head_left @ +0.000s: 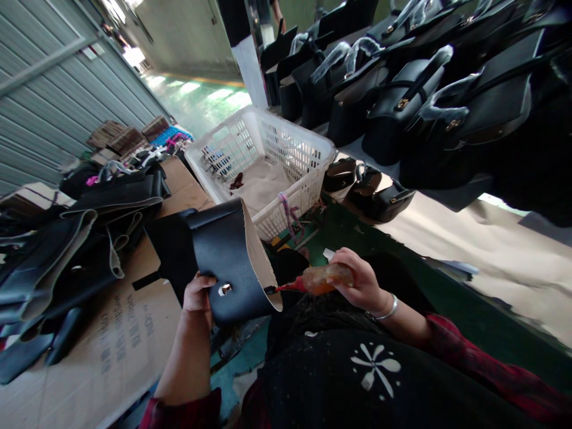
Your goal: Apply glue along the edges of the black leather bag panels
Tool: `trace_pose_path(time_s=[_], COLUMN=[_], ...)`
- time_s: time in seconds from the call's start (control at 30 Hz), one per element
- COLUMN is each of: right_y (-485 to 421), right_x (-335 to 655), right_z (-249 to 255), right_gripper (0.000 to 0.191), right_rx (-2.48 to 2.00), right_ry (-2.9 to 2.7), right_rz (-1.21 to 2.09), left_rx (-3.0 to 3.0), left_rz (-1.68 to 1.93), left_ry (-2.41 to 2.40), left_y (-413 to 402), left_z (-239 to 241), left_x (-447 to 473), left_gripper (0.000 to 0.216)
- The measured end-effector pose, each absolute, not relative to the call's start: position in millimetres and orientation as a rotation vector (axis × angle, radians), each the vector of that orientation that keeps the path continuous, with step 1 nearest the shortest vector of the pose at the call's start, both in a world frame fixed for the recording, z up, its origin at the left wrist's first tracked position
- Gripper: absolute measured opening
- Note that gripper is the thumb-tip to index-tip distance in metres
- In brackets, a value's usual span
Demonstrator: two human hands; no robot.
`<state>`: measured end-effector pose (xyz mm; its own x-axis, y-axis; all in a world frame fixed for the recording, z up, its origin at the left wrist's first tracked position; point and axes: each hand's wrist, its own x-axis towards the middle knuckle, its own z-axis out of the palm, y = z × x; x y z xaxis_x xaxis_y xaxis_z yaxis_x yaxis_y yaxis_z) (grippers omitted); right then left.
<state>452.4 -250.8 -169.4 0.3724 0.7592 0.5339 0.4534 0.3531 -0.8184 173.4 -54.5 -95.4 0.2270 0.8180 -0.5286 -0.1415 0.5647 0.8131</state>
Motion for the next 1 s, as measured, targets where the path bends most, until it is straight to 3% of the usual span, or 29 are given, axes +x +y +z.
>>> trace_pose_path(time_s=[0.7,1.0], right_y=[-253.5,-241.5], right_x=[453.5,451.1], right_z=[-167.7,-183.5], right_gripper=[0.018,0.015], right_rx=[-1.286,-1.325], right_ry=[-1.296,-1.003], right_rz=[0.309,0.406], left_rx=[0.742,0.754], left_rz=[0.745,0.741], left_ry=[1.187,1.192], left_y=[-49.8,-48.6], left_z=[-98.6,-101.5], left_x=[170.3,168.8], left_gripper=[0.036,0.037])
